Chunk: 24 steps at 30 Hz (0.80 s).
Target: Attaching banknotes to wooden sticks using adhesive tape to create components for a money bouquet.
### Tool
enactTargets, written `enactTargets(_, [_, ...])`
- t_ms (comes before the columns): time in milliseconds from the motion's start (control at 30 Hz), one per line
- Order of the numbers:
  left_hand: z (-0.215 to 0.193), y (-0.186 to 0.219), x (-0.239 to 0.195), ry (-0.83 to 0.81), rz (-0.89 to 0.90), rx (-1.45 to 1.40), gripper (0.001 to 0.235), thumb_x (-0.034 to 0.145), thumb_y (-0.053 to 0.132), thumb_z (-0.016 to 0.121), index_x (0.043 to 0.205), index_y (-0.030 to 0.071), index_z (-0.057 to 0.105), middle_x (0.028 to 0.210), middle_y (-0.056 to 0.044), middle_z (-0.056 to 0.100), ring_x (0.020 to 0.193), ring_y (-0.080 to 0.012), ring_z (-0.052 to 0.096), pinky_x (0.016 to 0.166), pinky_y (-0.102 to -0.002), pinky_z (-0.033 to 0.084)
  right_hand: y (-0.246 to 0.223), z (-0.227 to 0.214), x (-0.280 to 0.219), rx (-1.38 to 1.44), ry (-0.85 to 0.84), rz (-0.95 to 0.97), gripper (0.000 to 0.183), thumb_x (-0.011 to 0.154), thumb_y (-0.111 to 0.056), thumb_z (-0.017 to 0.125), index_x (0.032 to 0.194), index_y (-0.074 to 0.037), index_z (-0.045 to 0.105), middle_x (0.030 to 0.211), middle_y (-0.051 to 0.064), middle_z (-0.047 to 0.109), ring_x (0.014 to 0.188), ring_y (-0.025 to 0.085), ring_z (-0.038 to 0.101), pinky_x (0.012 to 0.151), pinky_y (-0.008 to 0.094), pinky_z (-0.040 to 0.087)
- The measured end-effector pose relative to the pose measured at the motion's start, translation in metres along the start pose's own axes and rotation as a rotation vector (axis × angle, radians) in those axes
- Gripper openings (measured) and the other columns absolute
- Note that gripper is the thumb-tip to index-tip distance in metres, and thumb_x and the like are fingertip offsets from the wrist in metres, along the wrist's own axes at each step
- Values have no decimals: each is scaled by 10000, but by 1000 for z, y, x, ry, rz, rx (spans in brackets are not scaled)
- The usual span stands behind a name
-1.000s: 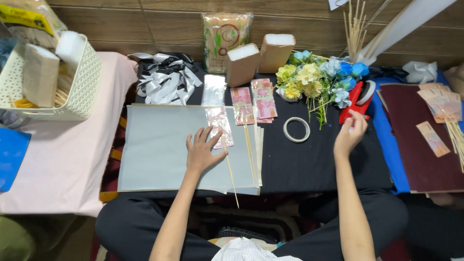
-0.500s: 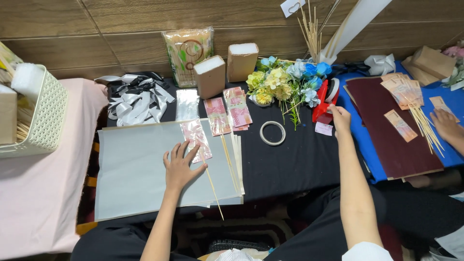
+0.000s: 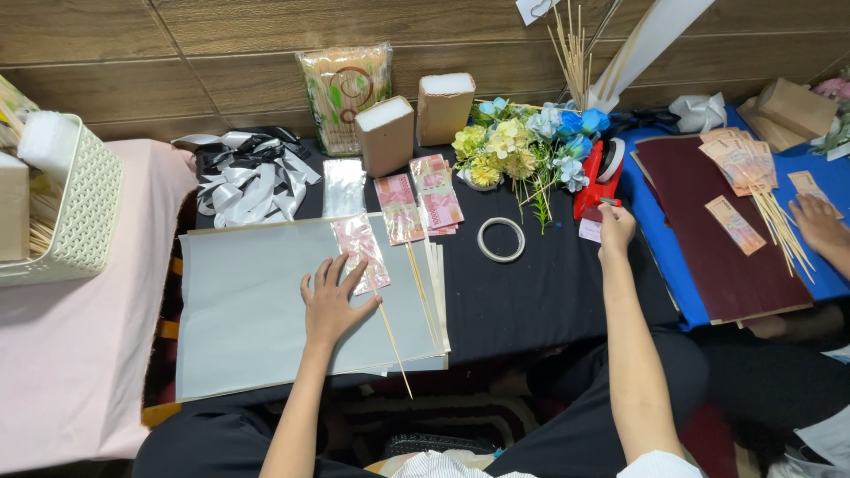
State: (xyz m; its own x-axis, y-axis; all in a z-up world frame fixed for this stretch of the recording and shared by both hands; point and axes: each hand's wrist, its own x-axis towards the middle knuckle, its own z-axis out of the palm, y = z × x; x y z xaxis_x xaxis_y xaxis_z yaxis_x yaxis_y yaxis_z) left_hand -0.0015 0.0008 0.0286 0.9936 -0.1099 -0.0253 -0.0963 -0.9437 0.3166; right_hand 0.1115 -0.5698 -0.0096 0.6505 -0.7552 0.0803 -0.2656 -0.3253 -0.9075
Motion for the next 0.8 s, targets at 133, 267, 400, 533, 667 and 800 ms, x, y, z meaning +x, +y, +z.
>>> enactTargets(133, [-1,1,-1,11,-1,-9,754,807,826,524,1476,486,449,1583,30,393,1501,-217,283,1199,-577,140,25,-4,9,-306,78,-350,115,921,-269,688,923,-167,741,1026,63,640,1033,340,628,968,457,477])
enactTargets(267, [2,0,0,25,7,-25,747,806,816,539,1465,471,470,1580,22,396,1499,-225,285,1193,-581,147,16,-24,-25,-410,40,-565,52,939,-84,695,891,-66,707,1055,121,672,1061,348,657,917,429,531])
enactTargets(400, [11,-5,1,46,27,-37,756,800,818,550,1466,469,466,1580,18,391,1497,-231,279,1183,-589,147,3,-16,-64,-307,128,-631,50,966,-42,719,968,-79,687,1104,73,659,1116,296,641,950,412,513])
enactTargets(533, [9,-6,0,45,26,-36,760,802,809,548,1475,468,455,1574,5,402,1495,-243,287,1179,-604,143,-49,13,-127,-194,-16,-727,155,937,22,697,980,-125,716,1045,72,672,1024,308,651,913,400,499])
enactTargets(667, [9,-6,0,47,39,-31,759,806,800,550,1478,462,452,1574,-1,398,1491,-250,289,1173,-616,152,-92,54,-181,-120,-396,-595,195,925,-58,707,987,-231,771,973,-1,715,971,237,687,861,347,526])
enactTargets(800, [7,-7,0,20,45,-41,758,812,799,539,1482,456,448,1585,-3,377,1495,-259,280,1172,-625,155,-136,95,-223,-54,-887,-512,178,880,-172,758,1050,-206,799,1010,69,784,1022,267,724,886,368,556])
